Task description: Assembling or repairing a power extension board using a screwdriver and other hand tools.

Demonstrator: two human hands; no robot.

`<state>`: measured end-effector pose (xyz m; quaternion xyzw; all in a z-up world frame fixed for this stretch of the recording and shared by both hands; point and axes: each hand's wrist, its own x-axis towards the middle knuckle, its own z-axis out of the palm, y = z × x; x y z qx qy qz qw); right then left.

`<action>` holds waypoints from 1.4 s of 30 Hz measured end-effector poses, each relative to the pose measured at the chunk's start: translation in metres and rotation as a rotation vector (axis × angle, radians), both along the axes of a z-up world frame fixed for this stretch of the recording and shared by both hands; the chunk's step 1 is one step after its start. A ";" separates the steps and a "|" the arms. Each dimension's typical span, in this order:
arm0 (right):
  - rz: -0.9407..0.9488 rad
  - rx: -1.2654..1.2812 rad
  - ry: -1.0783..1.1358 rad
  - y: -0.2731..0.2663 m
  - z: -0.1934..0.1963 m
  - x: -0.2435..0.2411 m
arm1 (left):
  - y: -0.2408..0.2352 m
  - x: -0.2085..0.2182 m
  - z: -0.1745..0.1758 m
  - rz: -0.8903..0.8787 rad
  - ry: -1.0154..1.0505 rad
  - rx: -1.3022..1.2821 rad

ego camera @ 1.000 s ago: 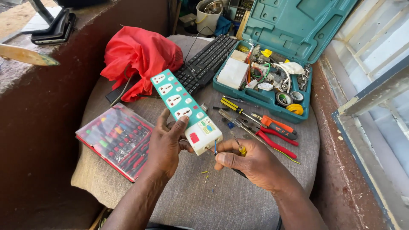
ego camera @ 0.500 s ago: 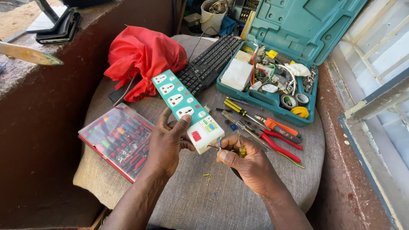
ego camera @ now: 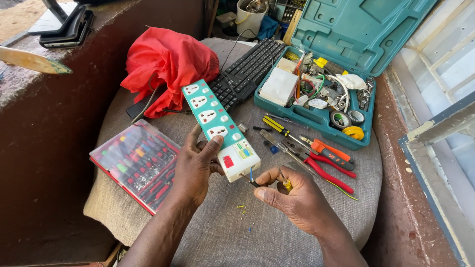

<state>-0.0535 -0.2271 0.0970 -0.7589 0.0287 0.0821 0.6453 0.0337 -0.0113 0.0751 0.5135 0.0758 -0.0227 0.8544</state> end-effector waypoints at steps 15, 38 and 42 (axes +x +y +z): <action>-0.013 -0.086 -0.138 -0.002 0.034 0.005 | 0.001 0.000 0.038 -0.039 0.171 -0.287; 0.075 0.041 -0.311 0.024 0.069 0.009 | 0.002 -0.012 0.049 -0.090 0.032 -0.123; 0.097 0.147 -0.309 0.022 0.061 0.012 | 0.003 -0.014 0.049 -0.071 -0.008 -0.088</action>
